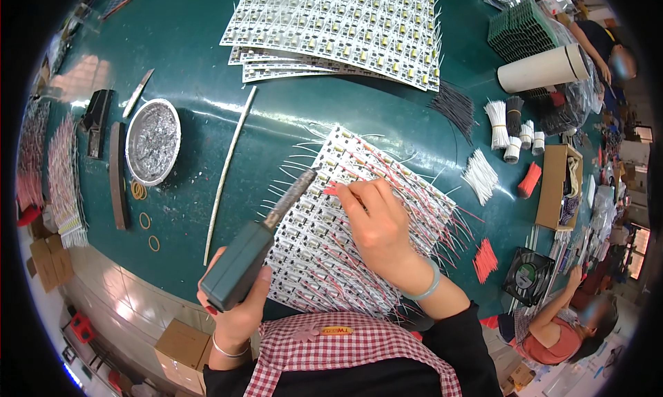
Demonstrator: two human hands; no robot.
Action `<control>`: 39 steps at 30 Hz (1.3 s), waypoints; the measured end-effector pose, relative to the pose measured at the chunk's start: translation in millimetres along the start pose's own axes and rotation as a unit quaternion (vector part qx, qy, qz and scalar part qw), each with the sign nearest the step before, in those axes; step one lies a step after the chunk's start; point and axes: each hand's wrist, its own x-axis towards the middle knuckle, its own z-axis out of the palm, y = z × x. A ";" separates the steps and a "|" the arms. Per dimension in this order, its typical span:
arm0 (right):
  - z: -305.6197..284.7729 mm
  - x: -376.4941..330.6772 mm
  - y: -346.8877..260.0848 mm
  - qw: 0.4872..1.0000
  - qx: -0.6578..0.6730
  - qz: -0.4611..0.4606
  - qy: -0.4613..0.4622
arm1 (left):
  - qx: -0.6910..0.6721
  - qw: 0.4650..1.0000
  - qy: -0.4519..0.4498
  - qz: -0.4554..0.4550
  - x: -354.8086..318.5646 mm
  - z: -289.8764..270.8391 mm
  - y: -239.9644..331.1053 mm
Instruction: The person uses a soldering iron to attach wires to a grid of LED strips on a green workbench. They pick up individual wires, place them on the strip, and apply heat to secure them. The person occasionally uses a red sponge to clean the soldering iron tip.
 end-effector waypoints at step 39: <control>3.5 -0.3 -2.8 1.000 -0.008 0.018 -0.008 | 0.008 0.999 -0.042 0.020 4.2 7.7 -1.0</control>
